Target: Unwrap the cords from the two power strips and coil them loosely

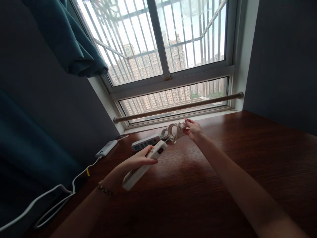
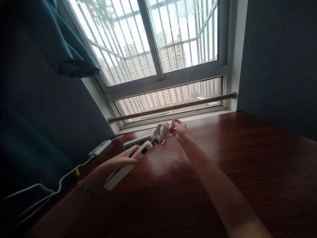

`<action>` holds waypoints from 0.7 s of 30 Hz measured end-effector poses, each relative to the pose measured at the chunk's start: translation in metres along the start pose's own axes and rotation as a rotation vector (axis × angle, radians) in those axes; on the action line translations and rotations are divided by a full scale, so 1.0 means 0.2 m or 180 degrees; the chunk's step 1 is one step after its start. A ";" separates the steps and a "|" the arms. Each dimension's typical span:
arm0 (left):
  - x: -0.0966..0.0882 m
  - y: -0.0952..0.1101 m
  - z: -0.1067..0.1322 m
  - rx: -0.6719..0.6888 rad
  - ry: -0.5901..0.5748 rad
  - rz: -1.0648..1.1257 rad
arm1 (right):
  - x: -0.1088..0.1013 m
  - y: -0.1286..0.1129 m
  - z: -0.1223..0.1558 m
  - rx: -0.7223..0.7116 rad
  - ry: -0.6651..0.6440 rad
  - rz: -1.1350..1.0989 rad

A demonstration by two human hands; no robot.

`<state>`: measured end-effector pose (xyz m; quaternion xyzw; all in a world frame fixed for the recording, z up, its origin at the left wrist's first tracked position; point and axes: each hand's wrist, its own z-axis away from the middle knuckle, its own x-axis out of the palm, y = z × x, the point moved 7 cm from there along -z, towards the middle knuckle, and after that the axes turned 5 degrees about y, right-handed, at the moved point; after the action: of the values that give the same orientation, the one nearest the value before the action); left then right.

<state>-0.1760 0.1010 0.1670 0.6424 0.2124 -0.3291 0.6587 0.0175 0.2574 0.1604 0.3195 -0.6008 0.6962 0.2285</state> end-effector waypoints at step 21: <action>-0.23 -0.49 0.10 0.0083 0.0483 -0.1348 | -0.30 0.34 -0.14 0.0013 0.0383 0.0872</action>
<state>-0.2796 0.0921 0.1317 0.6149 0.3872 -0.4135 0.5487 0.0068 0.2774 0.0676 0.1927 -0.6225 0.7400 0.1663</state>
